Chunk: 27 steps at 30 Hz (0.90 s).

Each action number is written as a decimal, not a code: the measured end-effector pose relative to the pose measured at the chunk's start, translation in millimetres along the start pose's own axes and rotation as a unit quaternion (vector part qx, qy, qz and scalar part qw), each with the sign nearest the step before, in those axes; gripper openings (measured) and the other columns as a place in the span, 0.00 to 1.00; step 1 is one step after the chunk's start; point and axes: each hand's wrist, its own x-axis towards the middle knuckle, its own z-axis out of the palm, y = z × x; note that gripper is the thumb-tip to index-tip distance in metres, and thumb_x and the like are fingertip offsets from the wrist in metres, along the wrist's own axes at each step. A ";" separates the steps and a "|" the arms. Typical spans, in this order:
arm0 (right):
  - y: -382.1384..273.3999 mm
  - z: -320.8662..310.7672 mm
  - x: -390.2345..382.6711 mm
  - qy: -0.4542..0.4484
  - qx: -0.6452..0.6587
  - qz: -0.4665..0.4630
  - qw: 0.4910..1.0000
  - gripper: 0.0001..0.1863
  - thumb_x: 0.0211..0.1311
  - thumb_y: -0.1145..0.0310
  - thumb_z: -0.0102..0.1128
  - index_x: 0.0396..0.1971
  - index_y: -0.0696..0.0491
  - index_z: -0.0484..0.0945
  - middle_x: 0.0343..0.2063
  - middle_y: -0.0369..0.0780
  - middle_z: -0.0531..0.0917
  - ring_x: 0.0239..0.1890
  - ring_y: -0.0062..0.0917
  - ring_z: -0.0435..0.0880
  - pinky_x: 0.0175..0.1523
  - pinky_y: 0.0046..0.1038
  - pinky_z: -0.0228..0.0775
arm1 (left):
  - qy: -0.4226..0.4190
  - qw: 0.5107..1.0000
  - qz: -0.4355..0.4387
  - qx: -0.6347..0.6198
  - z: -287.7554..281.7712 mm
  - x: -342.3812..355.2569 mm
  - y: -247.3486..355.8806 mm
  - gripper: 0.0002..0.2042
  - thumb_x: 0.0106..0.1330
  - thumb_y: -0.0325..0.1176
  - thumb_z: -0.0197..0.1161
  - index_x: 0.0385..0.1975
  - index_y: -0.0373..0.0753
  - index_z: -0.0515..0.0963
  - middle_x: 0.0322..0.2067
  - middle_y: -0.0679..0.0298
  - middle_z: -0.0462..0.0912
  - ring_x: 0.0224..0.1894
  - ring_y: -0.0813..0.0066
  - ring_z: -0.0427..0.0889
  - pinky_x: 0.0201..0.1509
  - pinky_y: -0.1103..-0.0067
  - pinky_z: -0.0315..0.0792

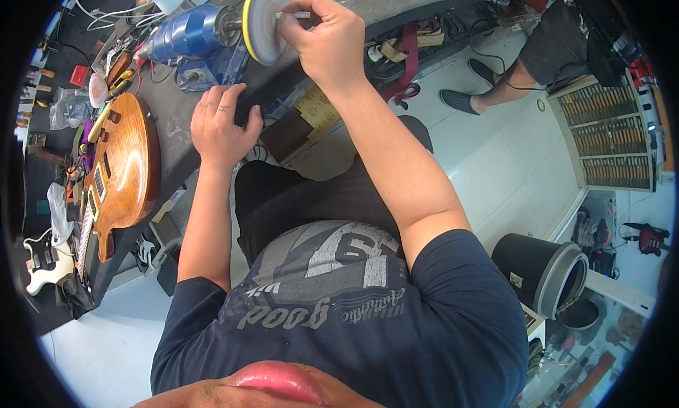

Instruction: The person polishes a small white guitar nut using a bench-mounted buffing wheel, then places the nut onto the headstock of an electric guitar to check the fit.

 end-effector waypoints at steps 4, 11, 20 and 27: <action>2.5 0.0 -0.4 -0.001 -0.004 -0.005 1.000 0.05 0.67 0.75 0.74 0.40 0.59 0.88 0.25 0.28 0.83 0.27 0.08 0.74 0.31 0.16 0.62 | 0.001 1.000 0.003 0.000 0.0 0.1 -0.4 0.19 0.51 0.34 0.75 0.46 0.41 0.83 0.38 0.63 0.84 0.41 0.58 0.85 0.47 0.66 0.79; 2.4 0.9 -0.2 0.003 0.000 -0.010 1.000 0.06 0.67 0.74 0.74 0.40 0.59 0.89 0.25 0.28 0.83 0.27 0.07 0.74 0.31 0.16 0.62 | -0.002 1.000 -0.001 0.001 0.0 0.1 0.1 0.20 0.51 0.34 0.75 0.46 0.42 0.83 0.38 0.63 0.84 0.41 0.58 0.85 0.47 0.66 0.79; 0.5 -0.3 1.9 0.000 -0.008 -0.027 1.000 0.06 0.66 0.74 0.75 0.40 0.58 0.89 0.24 0.27 0.82 0.26 0.07 0.71 0.30 0.16 0.59 | -0.007 1.000 -0.005 0.002 -0.2 -0.5 0.0 0.20 0.51 0.34 0.75 0.46 0.42 0.83 0.39 0.63 0.85 0.42 0.58 0.85 0.47 0.66 0.79; 0.1 2.1 2.0 0.001 0.013 -0.039 0.999 0.06 0.66 0.74 0.75 0.40 0.58 0.89 0.23 0.27 0.81 0.25 0.07 0.71 0.30 0.16 0.59 | 0.001 1.000 0.002 0.001 1.0 -0.5 -1.0 0.20 0.51 0.34 0.75 0.46 0.42 0.83 0.39 0.63 0.85 0.42 0.58 0.85 0.47 0.66 0.79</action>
